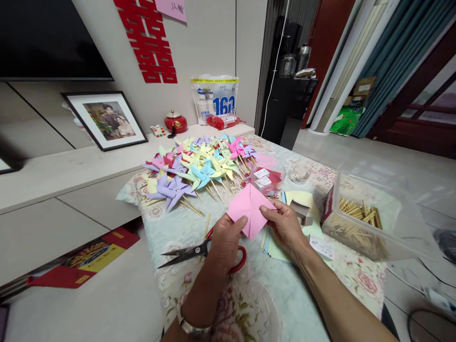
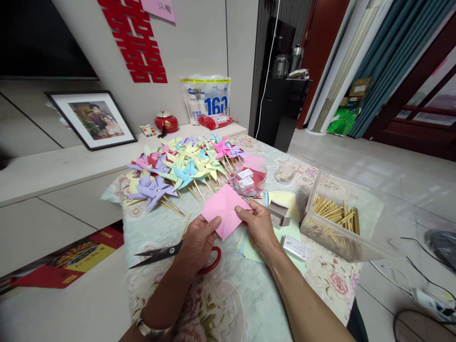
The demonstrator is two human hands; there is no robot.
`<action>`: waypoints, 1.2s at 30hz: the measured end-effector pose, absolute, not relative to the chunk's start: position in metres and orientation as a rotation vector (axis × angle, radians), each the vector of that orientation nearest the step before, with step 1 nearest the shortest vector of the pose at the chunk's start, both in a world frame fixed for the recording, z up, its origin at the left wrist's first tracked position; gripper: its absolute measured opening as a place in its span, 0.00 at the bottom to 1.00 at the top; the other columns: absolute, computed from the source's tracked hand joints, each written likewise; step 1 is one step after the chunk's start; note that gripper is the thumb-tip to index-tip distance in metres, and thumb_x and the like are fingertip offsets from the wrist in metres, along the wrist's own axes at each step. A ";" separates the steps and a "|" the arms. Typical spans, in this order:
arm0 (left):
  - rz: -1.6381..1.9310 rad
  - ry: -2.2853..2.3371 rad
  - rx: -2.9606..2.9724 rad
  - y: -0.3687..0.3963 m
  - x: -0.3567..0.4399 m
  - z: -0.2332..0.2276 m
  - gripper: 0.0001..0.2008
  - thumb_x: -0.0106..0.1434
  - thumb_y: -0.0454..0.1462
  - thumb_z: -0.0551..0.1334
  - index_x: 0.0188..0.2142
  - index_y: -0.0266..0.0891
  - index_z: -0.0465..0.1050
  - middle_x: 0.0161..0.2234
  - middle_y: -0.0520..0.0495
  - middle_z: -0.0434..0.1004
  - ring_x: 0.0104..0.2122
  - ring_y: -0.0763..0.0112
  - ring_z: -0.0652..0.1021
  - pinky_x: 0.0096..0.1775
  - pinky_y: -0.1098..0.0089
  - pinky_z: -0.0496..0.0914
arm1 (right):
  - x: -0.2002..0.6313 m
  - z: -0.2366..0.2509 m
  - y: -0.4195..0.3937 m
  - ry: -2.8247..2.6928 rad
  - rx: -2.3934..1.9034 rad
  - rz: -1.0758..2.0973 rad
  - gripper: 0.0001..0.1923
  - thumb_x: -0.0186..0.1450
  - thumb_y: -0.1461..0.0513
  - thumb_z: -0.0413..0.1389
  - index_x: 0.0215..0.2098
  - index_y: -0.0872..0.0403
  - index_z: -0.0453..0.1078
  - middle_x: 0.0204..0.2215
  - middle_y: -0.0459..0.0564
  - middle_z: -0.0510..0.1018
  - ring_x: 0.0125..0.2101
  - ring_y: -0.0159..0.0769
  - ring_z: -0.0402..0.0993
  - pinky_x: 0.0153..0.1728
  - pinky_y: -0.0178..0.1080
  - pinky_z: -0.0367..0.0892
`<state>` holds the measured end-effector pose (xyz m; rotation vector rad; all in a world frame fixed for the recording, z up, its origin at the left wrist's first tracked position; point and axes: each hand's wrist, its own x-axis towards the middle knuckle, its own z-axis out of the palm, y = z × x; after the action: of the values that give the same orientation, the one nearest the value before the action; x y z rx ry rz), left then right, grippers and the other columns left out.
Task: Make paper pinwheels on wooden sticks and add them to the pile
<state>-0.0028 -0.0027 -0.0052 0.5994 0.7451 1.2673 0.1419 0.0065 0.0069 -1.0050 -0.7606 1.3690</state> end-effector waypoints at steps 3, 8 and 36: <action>1.278 0.753 0.567 -0.002 -0.004 -0.001 0.21 0.47 0.38 0.75 0.41 0.36 0.78 0.38 0.42 0.84 0.41 0.57 0.82 0.44 0.63 0.73 | 0.144 0.007 0.005 -0.820 -0.991 1.429 0.17 0.47 0.57 0.73 0.31 0.55 0.79 0.26 0.46 0.81 0.25 0.33 0.74 0.31 0.36 0.68; 1.273 0.766 0.624 -0.003 -0.003 -0.004 0.16 0.50 0.39 0.73 0.39 0.37 0.79 0.36 0.45 0.84 0.40 0.59 0.82 0.41 0.65 0.72 | 0.152 0.010 0.005 -0.928 -0.948 1.527 0.15 0.51 0.57 0.71 0.33 0.55 0.79 0.27 0.47 0.81 0.27 0.33 0.74 0.32 0.35 0.67; 1.137 0.784 0.643 -0.007 -0.007 0.000 0.20 0.51 0.42 0.73 0.41 0.33 0.76 0.37 0.40 0.82 0.31 0.64 0.80 0.35 0.66 0.75 | 0.145 0.006 0.011 -0.658 -0.988 1.197 0.23 0.43 0.60 0.74 0.37 0.53 0.78 0.30 0.45 0.82 0.28 0.33 0.74 0.32 0.36 0.69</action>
<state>-0.0069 -0.0067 -0.0004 0.6433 0.7844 1.1369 0.1452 0.0105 0.0063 -0.9875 -0.6582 1.1970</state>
